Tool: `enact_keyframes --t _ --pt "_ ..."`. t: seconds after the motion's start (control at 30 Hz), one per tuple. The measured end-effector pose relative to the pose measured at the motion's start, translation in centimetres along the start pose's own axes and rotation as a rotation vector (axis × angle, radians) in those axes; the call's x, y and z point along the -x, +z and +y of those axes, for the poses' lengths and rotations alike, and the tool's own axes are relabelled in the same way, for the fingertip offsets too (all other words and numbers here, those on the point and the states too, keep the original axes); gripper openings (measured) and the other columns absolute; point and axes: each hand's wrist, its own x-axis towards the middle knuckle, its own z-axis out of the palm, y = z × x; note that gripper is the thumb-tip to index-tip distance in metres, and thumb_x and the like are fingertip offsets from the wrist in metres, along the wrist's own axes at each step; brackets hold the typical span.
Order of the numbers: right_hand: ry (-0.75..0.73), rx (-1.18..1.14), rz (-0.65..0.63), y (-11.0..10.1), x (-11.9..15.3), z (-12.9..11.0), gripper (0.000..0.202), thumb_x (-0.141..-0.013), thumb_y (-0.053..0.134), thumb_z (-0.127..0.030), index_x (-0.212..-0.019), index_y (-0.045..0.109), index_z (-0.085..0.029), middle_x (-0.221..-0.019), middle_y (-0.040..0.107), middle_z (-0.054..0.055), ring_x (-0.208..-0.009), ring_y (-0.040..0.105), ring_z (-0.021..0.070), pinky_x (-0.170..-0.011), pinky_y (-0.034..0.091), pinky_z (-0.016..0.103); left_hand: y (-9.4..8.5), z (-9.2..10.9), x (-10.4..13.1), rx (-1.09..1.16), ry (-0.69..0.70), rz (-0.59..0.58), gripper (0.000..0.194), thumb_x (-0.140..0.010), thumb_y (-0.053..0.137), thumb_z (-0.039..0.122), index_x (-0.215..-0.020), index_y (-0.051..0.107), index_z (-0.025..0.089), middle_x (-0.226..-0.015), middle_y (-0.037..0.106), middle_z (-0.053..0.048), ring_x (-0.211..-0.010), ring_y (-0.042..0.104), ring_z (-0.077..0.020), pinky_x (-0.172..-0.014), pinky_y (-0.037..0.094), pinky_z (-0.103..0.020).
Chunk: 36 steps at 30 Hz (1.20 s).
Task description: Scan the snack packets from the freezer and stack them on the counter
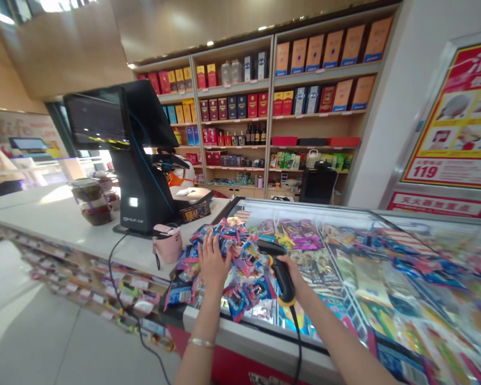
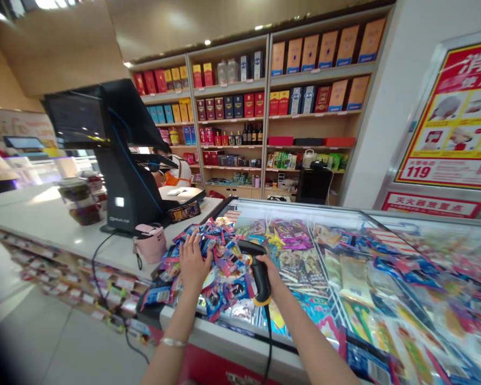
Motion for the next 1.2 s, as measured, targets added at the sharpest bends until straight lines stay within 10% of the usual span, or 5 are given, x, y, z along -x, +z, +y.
enact_keyframes --t 0.9,1.2 --pt "0.060 0.064 -0.058 0.3 -0.1 0.8 0.033 -0.073 0.063 -0.046 -0.063 0.060 -0.015 -0.044 0.056 0.001 -0.035 0.046 0.0078 -0.035 0.037 0.017 0.4 -0.8 0.3 0.101 -0.043 -0.004 0.041 -0.087 0.045 0.025 -0.125 0.048 0.011 -0.128 0.053 -0.019 -0.123 0.048 -0.0301 -0.102 0.041 -0.048" --pt "-0.216 0.103 0.025 -1.1 4.3 -5.9 0.026 -0.071 0.065 -0.042 -0.065 0.061 -0.016 -0.047 0.057 0.001 -0.036 0.049 0.0097 -0.034 0.041 0.019 -2.3 3.5 -1.9 0.219 0.052 -0.001 0.043 -0.089 0.048 0.029 -0.129 0.046 0.014 -0.139 0.046 -0.018 -0.135 0.037 -0.0289 -0.112 0.028 -0.052"
